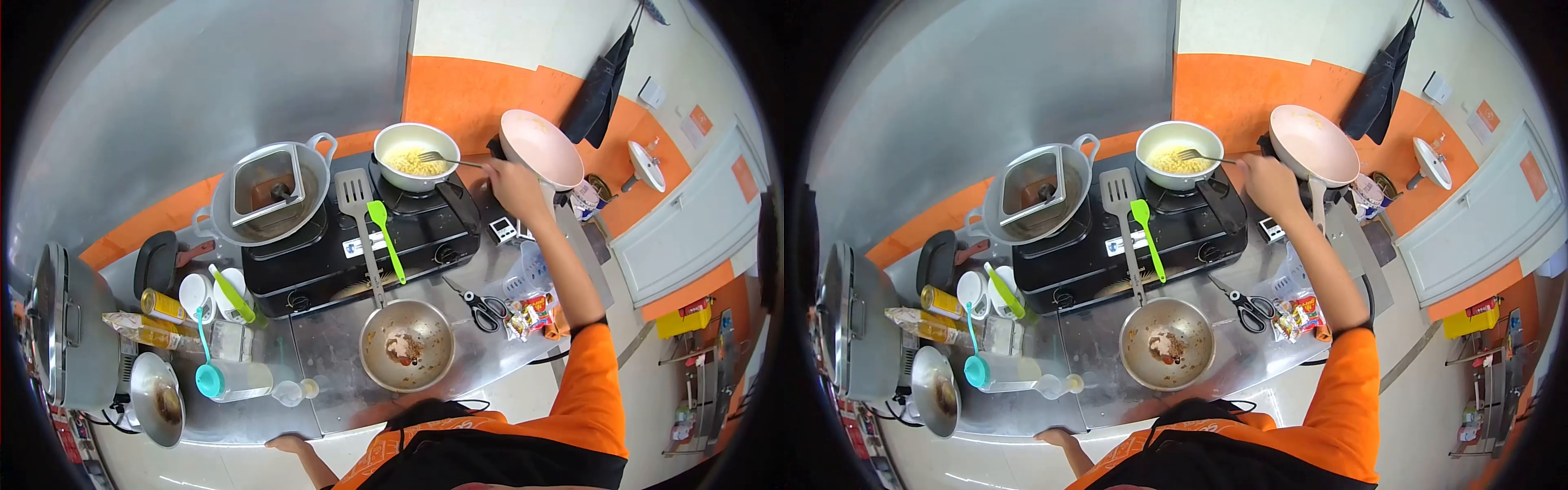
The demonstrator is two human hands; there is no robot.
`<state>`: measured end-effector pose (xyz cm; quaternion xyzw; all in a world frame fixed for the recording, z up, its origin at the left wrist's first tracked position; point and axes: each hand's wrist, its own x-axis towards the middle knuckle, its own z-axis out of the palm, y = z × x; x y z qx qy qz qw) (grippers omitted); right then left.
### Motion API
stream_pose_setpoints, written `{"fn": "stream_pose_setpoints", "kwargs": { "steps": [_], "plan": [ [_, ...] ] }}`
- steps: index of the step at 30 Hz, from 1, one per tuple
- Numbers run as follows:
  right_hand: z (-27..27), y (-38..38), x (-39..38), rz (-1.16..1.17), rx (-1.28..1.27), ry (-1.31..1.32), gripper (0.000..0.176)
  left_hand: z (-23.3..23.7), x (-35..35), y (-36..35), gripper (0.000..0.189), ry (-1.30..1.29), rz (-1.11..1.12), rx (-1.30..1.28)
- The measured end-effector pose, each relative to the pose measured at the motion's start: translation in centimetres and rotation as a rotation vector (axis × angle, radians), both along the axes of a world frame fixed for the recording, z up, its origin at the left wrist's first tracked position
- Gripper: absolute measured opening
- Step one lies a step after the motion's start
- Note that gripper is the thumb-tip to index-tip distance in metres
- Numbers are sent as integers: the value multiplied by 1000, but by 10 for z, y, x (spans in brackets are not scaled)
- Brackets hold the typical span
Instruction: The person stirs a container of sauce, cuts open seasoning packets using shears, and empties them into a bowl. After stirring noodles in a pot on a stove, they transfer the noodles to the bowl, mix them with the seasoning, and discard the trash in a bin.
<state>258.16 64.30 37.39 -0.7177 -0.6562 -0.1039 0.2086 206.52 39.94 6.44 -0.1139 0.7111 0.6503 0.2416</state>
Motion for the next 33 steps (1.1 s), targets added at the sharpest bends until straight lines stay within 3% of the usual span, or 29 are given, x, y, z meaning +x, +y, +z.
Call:
{"fn": "stream_pose_setpoints", "kwargs": {
  "steps": [4, 7, 10, 13, 16, 19, 22, 25, 26, 28, 33],
  "plan": [
    [-11, 75, 4, -107, -253, -160, 22, 12, 10, 4, 75, 82, 37, -21],
    [-20, 112, 8, -65, -180, -3, 22, -4, 2, 0, 75, 103, 43, -21],
    [-29, 137, 24, 46, -326, 136, 24, -21, -9, -3, 76, 102, 55, -50],
    [-22, 136, 13, -247, -238, 180, 26, -4, 1, 1, 76, 79, 48, 0],
    [-54, 161, 36, -60, -360, 261, 26, -8, 0, 1, 74, 96, 81, -34],
    [-36, 152, 36, -223, -391, 305, 26, -9, -2, 1, 75, 48, 61, 4],
    [-75, 179, 46, -159, -326, 295, 26, -17, -6, -1, 76, 97, 73, -54],
    [-13, 137, 27, -185, -526, 276, 28, -7, 1, 1, 76, 79, 53, -23],
    [-7, 134, 22, -243, -443, 302, 29, -7, 1, 0, 76, 79, 59, -25],
    [-2, 134, 10, -361, -273, 356, 31, -12, -3, 0, 76, 81, 66, -24],
    [-29, 148, 9, -288, -371, 332, 30, -8, 1, 1, 75, 92, 74, -61]
  ]
}}
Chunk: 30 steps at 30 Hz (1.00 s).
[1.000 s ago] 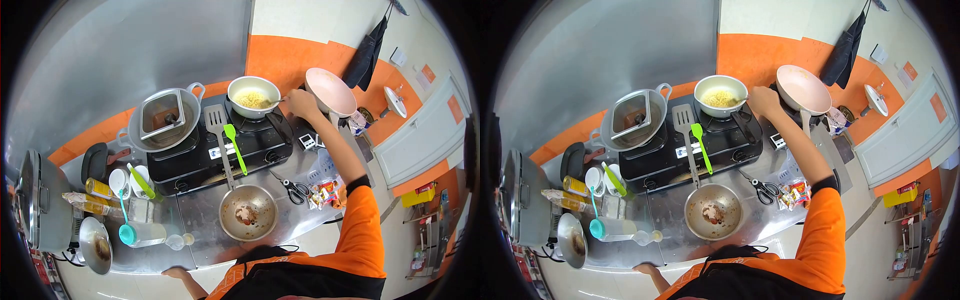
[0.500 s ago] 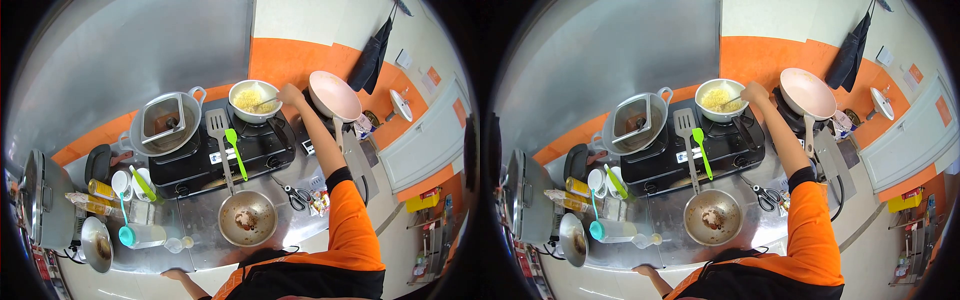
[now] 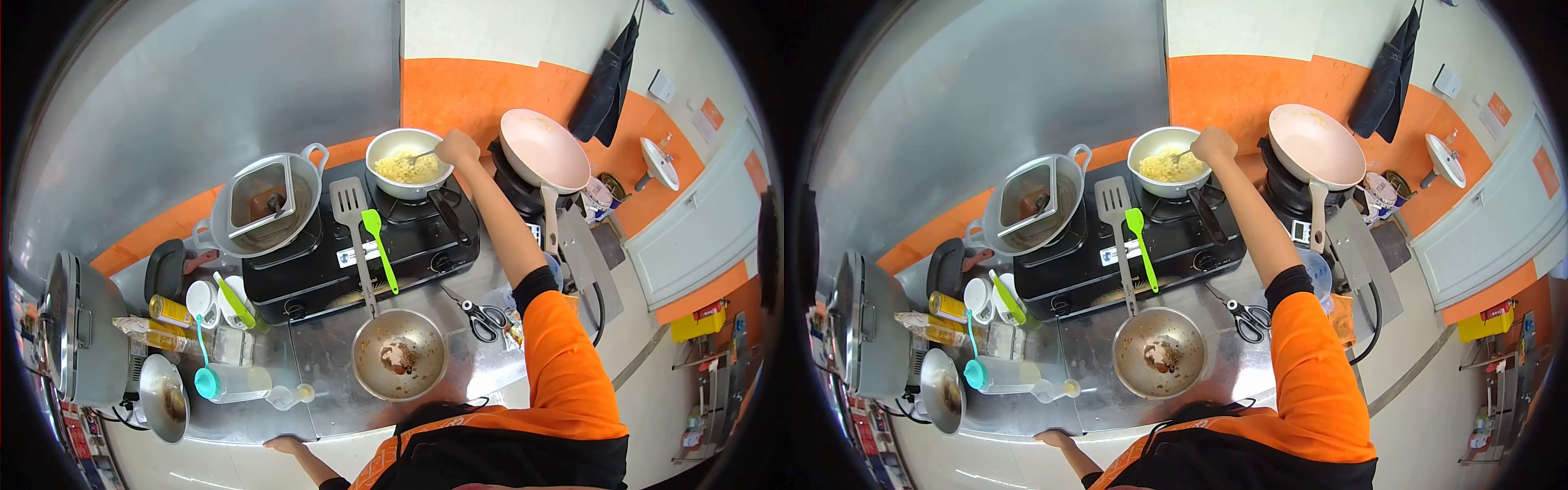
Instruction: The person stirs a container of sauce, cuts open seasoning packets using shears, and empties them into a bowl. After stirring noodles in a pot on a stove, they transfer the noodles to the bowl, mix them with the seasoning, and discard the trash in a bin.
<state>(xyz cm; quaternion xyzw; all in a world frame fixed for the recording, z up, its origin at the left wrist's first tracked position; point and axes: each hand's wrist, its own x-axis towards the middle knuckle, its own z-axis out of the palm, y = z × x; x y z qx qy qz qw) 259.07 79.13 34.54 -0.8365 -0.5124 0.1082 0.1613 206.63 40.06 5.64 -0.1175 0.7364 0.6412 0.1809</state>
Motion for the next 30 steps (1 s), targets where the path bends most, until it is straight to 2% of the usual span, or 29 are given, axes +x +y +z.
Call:
{"fn": "stream_pose_setpoints", "kwargs": {
  "steps": [1, 4, 7, 10, 13, 14, 17, 20, 23, 26, 29, 30],
  "plan": [
    [-2, 1, 0, -19, 19, 17, 30, 4, 2, 1, 75, 10, 11, -10],
    [-16, 9, 23, 168, -112, 25, 29, -4, -3, -2, 75, 28, -11, 15],
    [11, -19, 3, -46, 53, 13, 31, -2, -1, -1, 76, 16, 3, 2],
    [5, -10, 12, 68, 75, 50, 33, 24, 16, 5, 77, 14, -14, 47],
    [-17, 3, 11, 168, -69, 3, 35, -2, -1, -1, 77, 31, 13, -40],
    [-11, -2, 9, 97, -43, 46, 36, -2, -1, -1, 77, 23, 6, -5],
    [-16, 7, 14, 229, -120, 7, 37, 1, 1, 0, 76, 12, -6, 66],
    [-13, -2, 13, -15, -28, 102, 37, 1, 2, -1, 75, 26, -18, 56],
    [-39, 20, 25, 228, -66, 13, 35, -20, -13, -4, 74, 17, -32, 64],
    [-9, -11, 7, -5, 28, 64, 33, -15, -9, -6, 73, 2, -32, 68],
    [-44, 19, 31, 431, 12, -59, 29, -11, -7, -4, 72, -5, -37, 92],
    [-33, 6, 22, 305, 60, -59, 28, -12, -8, -5, 72, -6, -41, 87]
  ]
}}
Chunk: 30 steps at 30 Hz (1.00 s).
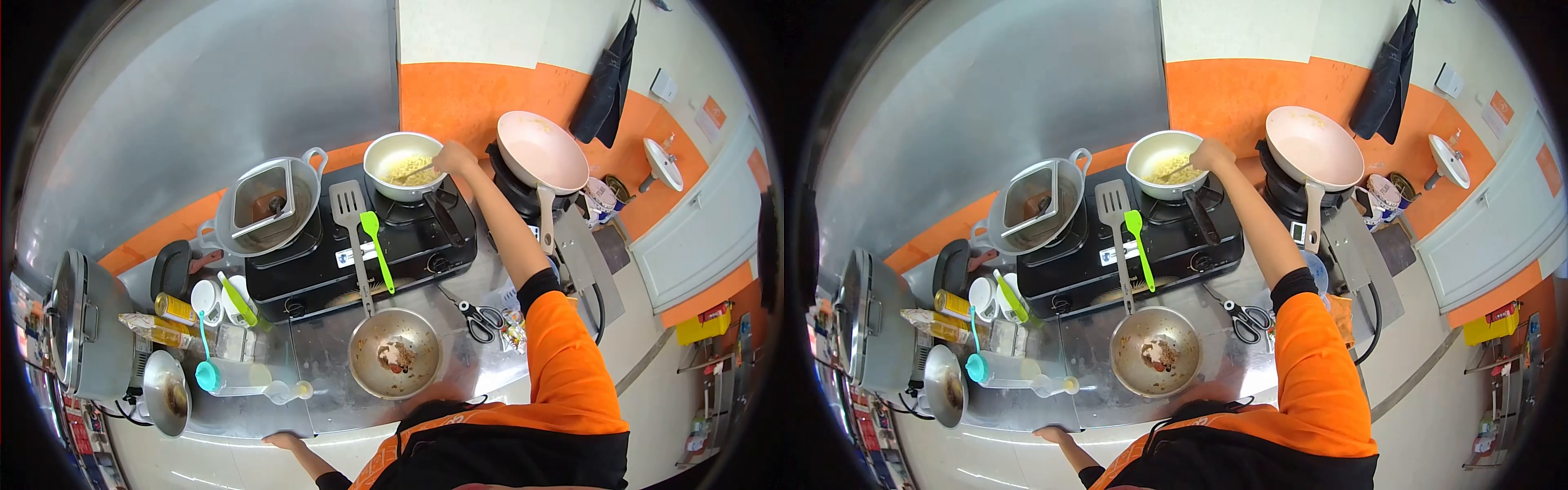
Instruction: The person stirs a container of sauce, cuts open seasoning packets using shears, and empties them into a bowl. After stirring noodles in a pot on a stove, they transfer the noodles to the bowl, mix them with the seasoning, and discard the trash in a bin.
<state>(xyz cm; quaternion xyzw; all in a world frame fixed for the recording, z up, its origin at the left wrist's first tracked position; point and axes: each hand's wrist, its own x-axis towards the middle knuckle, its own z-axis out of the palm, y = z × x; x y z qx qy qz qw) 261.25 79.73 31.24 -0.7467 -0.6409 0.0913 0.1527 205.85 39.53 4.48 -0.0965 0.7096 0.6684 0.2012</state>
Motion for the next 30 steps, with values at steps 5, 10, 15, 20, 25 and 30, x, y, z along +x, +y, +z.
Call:
{"fn": "stream_pose_setpoints", "kwargs": {
  "steps": [5, 10, 15, 20, 25, 30],
  "plan": [
    [30, -14, -6, -159, -90, -45, 29, -8, -6, -2, 74, -3, 4, -21],
    [63, -46, -18, -313, 62, -147, 26, -16, -11, -1, 76, 7, 30, -42],
    [12, -11, 11, -242, -27, 167, 21, -25, -15, -3, 76, 55, 17, -58],
    [6, -13, 20, -235, -146, 984, 16, -21, -12, -2, 76, 39, 24, -70],
    [27, -11, 23, -137, -103, 1065, 21, -23, -14, -2, 75, 31, 31, -54],
    [37, -11, 4, -125, 247, 69, 22, -32, -21, -4, 76, 16, 6, -61]
  ]
}}
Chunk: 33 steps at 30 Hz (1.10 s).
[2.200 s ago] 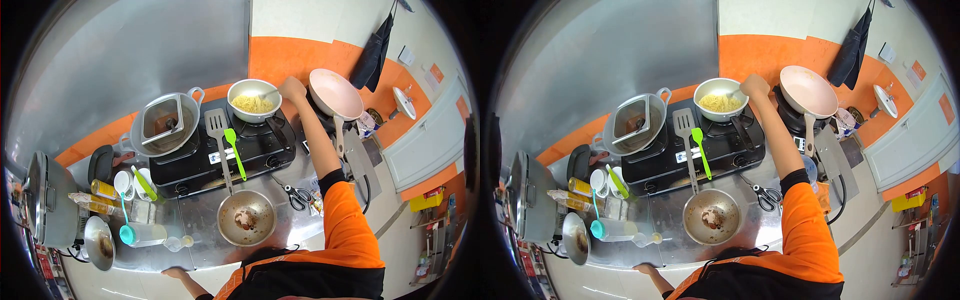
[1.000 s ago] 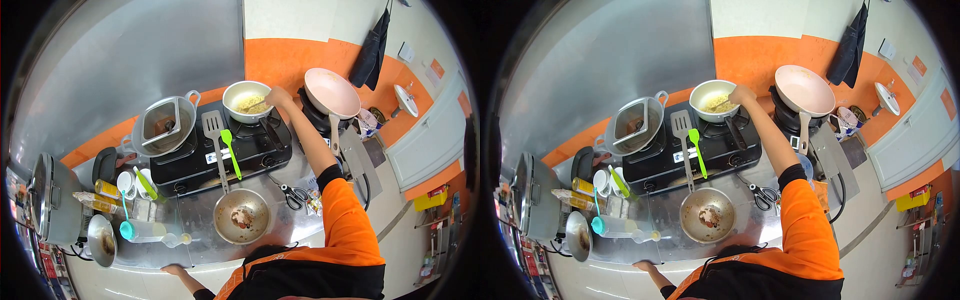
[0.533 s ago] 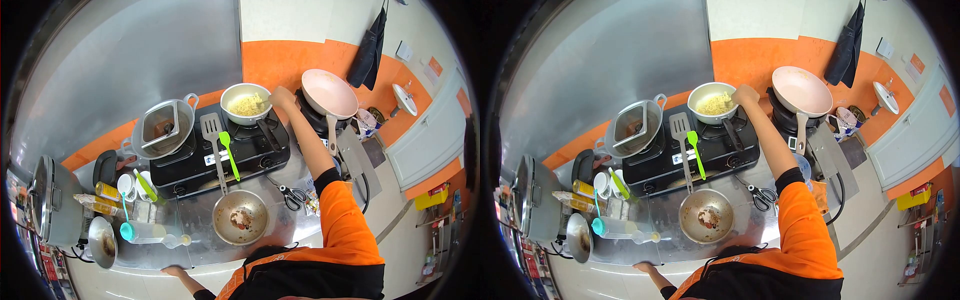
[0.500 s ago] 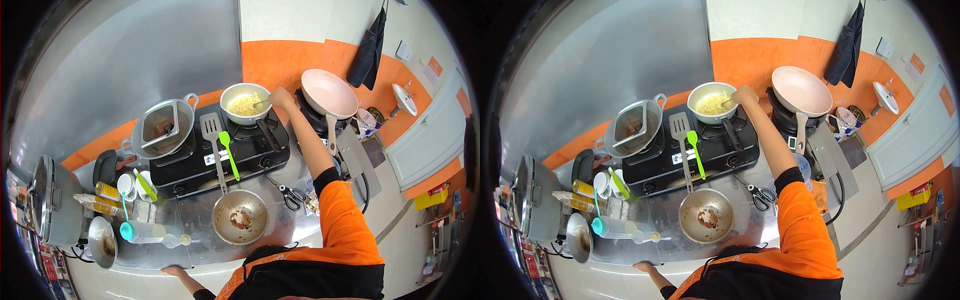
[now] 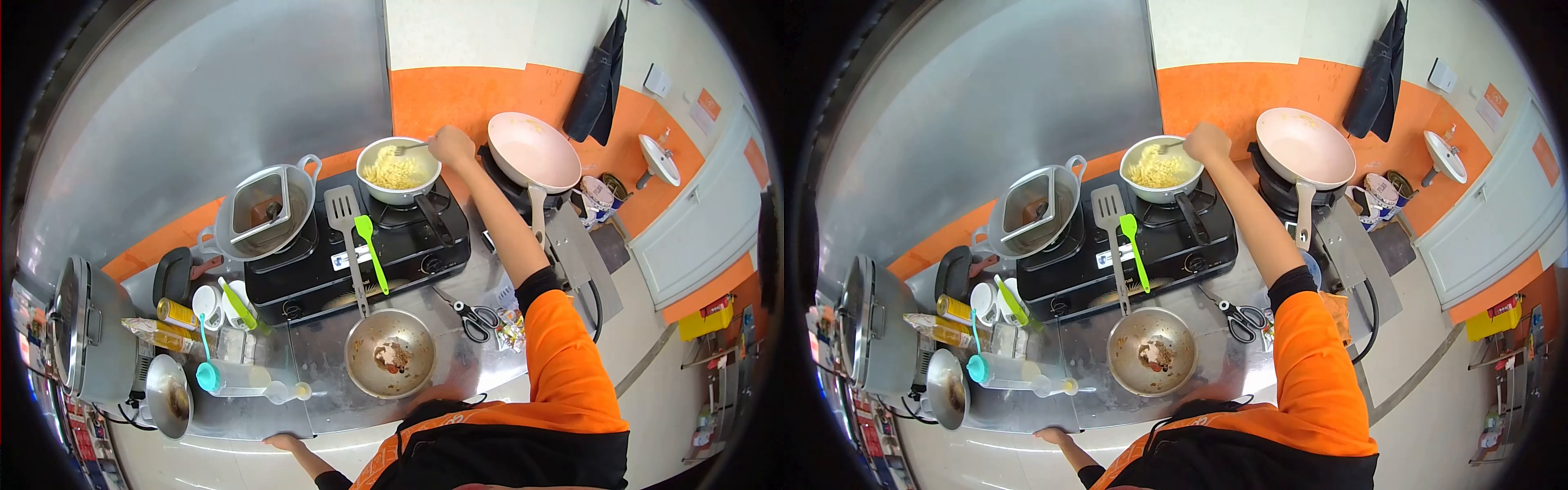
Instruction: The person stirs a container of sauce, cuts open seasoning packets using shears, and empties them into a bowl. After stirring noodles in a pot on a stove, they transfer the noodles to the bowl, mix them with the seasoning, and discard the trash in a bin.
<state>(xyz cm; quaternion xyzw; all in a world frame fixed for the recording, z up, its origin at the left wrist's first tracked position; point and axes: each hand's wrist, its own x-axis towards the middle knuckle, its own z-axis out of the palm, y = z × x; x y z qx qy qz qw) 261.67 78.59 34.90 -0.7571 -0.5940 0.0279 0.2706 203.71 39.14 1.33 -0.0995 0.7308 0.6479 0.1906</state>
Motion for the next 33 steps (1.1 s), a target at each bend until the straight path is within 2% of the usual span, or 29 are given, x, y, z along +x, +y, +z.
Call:
{"fn": "stream_pose_setpoints", "kwargs": {
  "steps": [2, 5, 8, 11, 17, 21, 27, 30, 33],
  "plan": [
    [1, -11, -16, -128, 49, -212, 22, -1, -1, -1, 76, 5, 0, -1],
    [-11, -7, -17, -130, -127, -212, 25, 6, 6, 0, 76, 3, 4, -6],
    [-9, -12, -4, -18, -315, -30, 26, 7, 5, 0, 76, 26, 3, -24],
    [-12, -15, 9, 149, -304, 22, 28, 8, 7, 1, 77, 47, 4, -20],
    [-28, -34, -42, 126, -75, -249, 21, 16, 13, 2, 79, 51, 17, -47],
    [-33, -25, -43, 114, 99, -401, 12, 15, 14, 1, 78, 74, 7, -41],
    [-21, -20, -31, -64, 74, -492, 10, 19, 14, 3, 76, 28, 39, -3],
    [-26, -17, -23, -113, 16, -382, 13, 13, 11, 2, 76, 42, 21, 29],
    [-32, -15, -15, -189, -29, -56, 17, 21, 17, 3, 77, 47, 30, -20]
  ]
}}
